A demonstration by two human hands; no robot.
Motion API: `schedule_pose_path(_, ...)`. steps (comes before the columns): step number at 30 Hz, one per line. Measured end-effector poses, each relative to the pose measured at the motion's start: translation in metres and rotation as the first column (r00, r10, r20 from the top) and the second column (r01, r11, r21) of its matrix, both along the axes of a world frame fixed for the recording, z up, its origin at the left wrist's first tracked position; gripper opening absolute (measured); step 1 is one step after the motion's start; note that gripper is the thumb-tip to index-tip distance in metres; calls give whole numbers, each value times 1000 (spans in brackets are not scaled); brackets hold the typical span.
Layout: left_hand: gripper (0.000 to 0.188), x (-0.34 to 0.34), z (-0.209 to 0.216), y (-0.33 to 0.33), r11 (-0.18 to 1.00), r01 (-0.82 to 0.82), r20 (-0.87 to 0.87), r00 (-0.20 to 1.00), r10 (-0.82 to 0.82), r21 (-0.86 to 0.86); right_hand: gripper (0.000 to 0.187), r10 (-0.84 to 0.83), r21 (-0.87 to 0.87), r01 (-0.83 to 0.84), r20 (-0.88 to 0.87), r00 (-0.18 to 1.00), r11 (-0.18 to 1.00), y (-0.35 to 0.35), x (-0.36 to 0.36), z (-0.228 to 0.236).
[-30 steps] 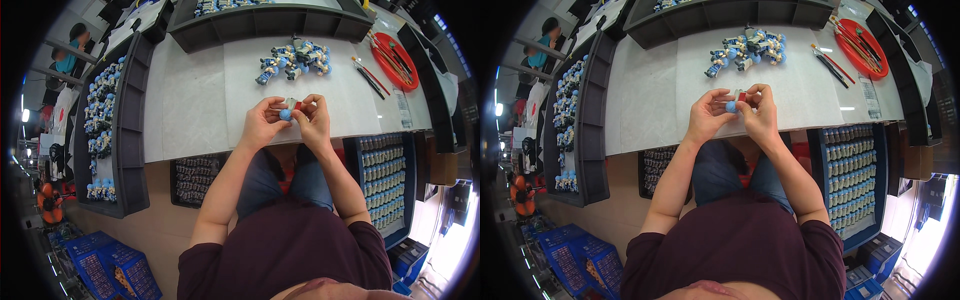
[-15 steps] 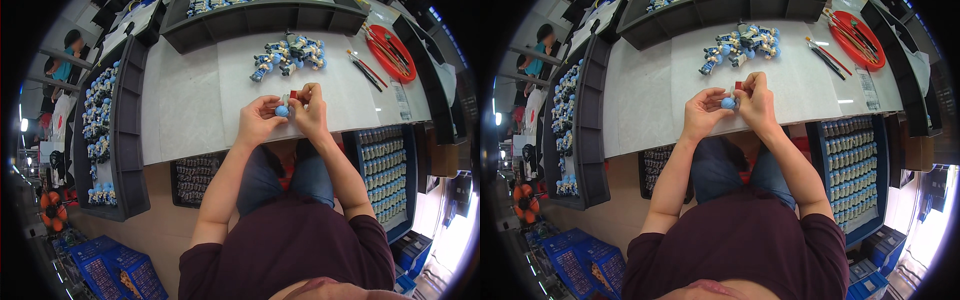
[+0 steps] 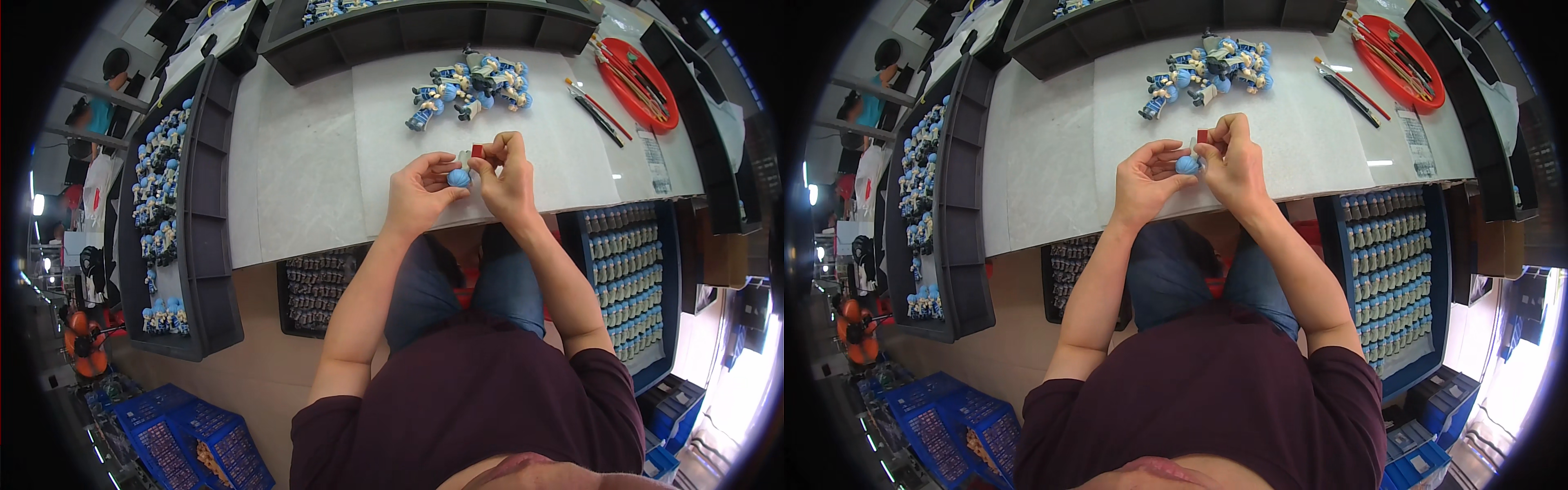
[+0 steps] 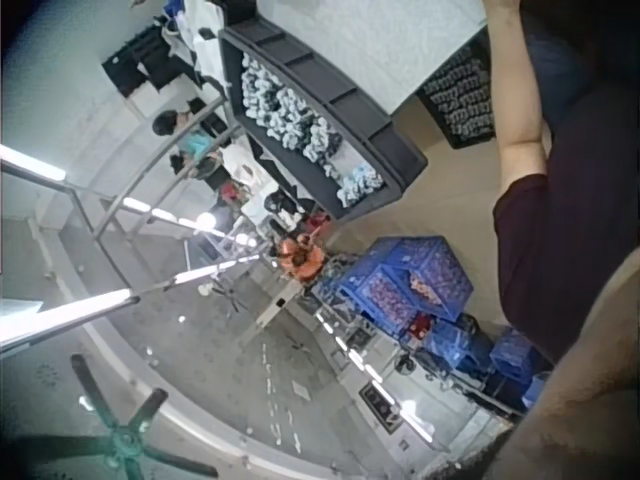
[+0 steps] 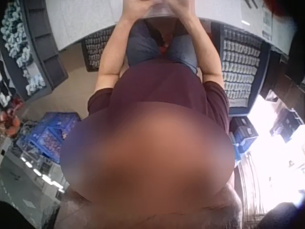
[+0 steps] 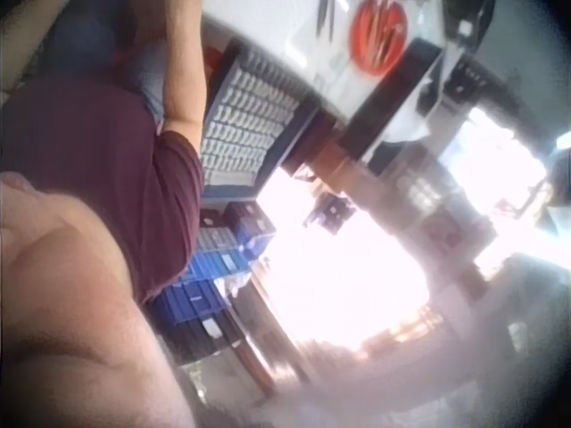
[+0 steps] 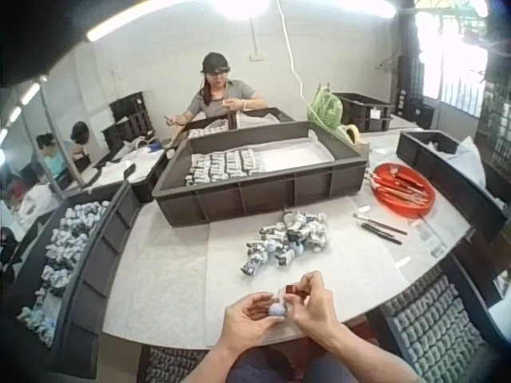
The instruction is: The person assembles small blue and white figurines by hand. They pick up a figurine from a tray, attach a small red piece to its head, and place the completed item into a gray bin. This process is repeated for multiple figurines.
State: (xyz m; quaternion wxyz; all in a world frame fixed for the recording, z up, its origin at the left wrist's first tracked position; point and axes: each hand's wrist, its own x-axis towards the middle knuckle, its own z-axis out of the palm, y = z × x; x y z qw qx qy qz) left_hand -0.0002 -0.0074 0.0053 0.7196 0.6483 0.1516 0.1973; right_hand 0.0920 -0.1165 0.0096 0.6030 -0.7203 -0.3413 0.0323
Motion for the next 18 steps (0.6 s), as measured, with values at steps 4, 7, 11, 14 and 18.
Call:
schedule_pose_path(4,45,-4,-4,-4,999,17,39,999,-16,-37,26,11,4,-12,89,996,1000,-6,-15,6)
schedule_pose_path(7,46,3,-1,6,1000,9,65,998,-9,-5,27,-68,-14,68,8,998,998,3,6,9)
schedule_pose_path(11,45,5,-5,-1,999,23,68,997,-20,-40,23,40,66,-51,153,987,997,-5,-9,7)
schedule_pose_path(14,44,0,-7,-1,1000,11,36,999,-11,16,24,-32,-46,38,128,991,998,0,1,2)
schedule_pose_path(18,43,0,0,-3,1000,-6,32,999,6,-16,26,56,-20,-54,140,989,998,-7,-12,10)
